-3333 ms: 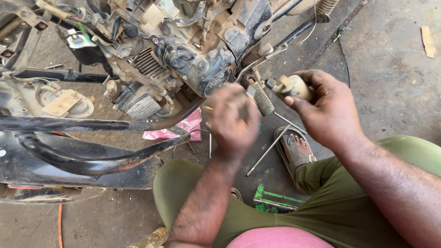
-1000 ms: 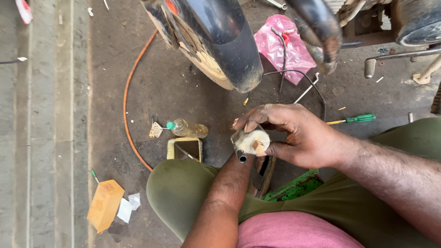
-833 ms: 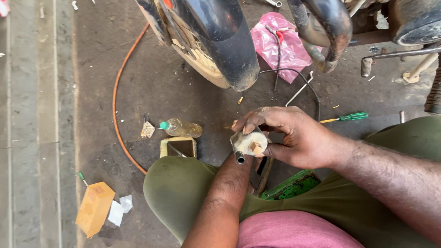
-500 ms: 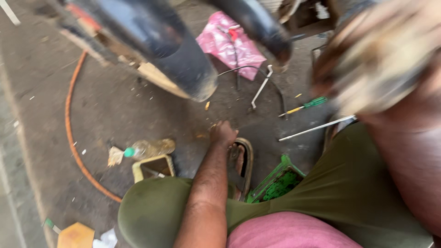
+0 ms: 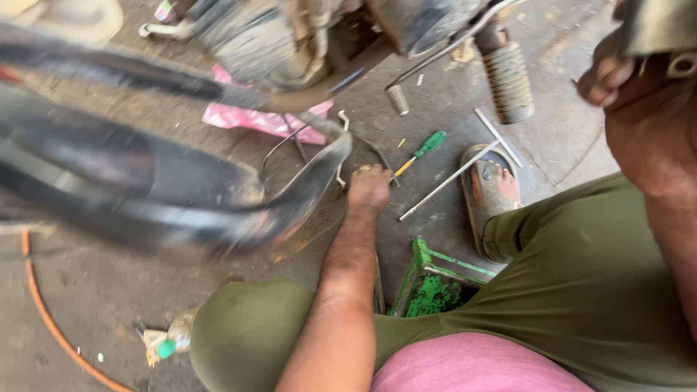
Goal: The person uses a T-handle wrench to loosen and remove a bolt from the motorcycle engine. They then remove a small cylindrical component and use a screwdriver to adjust or remove a screw from it.
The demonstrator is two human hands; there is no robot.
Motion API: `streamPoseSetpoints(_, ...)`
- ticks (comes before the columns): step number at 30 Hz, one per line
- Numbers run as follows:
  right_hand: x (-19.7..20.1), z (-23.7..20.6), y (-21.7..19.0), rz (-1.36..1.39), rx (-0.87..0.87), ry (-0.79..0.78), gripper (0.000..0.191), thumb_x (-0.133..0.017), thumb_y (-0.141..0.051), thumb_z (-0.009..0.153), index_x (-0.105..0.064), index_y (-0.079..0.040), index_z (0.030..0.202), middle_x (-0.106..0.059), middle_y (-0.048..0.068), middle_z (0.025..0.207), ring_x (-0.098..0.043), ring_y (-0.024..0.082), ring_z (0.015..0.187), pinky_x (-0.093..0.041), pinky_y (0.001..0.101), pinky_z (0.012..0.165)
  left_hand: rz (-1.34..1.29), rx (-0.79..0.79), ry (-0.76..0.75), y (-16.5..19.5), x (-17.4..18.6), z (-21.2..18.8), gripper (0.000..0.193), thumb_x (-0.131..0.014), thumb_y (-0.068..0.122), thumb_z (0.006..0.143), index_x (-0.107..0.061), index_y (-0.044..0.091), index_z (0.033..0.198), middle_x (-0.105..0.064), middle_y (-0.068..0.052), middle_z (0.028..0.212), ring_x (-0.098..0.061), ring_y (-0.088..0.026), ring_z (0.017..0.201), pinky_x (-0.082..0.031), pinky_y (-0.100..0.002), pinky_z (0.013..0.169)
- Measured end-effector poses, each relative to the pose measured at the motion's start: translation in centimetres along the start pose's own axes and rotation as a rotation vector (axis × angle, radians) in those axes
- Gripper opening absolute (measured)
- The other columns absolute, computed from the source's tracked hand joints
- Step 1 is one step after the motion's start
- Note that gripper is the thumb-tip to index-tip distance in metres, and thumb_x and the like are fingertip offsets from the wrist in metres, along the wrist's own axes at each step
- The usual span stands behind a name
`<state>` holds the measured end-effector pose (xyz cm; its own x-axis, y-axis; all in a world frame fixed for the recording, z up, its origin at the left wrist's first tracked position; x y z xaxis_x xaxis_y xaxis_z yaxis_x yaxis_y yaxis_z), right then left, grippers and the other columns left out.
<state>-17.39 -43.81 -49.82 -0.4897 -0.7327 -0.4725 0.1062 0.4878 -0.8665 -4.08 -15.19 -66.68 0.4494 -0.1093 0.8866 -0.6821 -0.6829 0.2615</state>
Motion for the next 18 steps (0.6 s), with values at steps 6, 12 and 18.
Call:
streamPoseSetpoints(6,-0.8,-1.9,-2.5,-0.134,-0.037,0.100,0.024,-0.077,-0.019,0.103,-0.059,-0.006,0.114,-0.061,0.005,0.094,-0.059,0.016,0.079,-0.045,0.0326,0.072,0.368,-0.162,-0.203,3.2,0.0,4.0,0.026,-0.057,0.025,0.096,-0.076,0.021,0.113,-0.063,-0.003,0.126,-0.055,-0.023,0.124,-0.044,-0.046,0.093)
streamPoseSetpoints(12,-6.3,-0.9,-6.9,-0.517,0.115,0.070,0.055,-0.079,0.007,0.070,-0.055,-0.006,0.118,-0.065,0.003,0.111,-0.068,0.013,0.101,-0.059,0.0307,0.087,0.358,-0.259,-0.079,4.3,2.8,5.0,0.026,-0.055,0.032,0.098,-0.075,0.022,0.111,-0.067,-0.008,0.124,-0.057,-0.028,0.126,-0.039,-0.053,0.108)
streamPoseSetpoints(18,-7.7,-0.7,-8.4,-0.200,-0.001,-0.243,0.054,-0.074,0.003,0.089,-0.055,0.008,0.140,-0.068,0.016,0.116,-0.067,0.019,0.102,-0.055,0.0323,0.086,-0.325,-0.034,-0.148,7.5,8.2,3.8,0.027,-0.061,0.039,0.099,-0.068,0.017,0.115,-0.074,-0.015,0.103,-0.068,-0.039,0.099,-0.051,-0.053,0.084)
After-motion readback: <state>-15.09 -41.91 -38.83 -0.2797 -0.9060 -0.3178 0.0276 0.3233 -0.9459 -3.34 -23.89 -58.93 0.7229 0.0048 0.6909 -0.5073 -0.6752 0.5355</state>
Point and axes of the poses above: each hand's wrist, its own z-axis towards the middle knuckle, its own x-axis out of the back of the hand, y = z × x, the point moved 2 cm from there along z, towards the middle knuckle
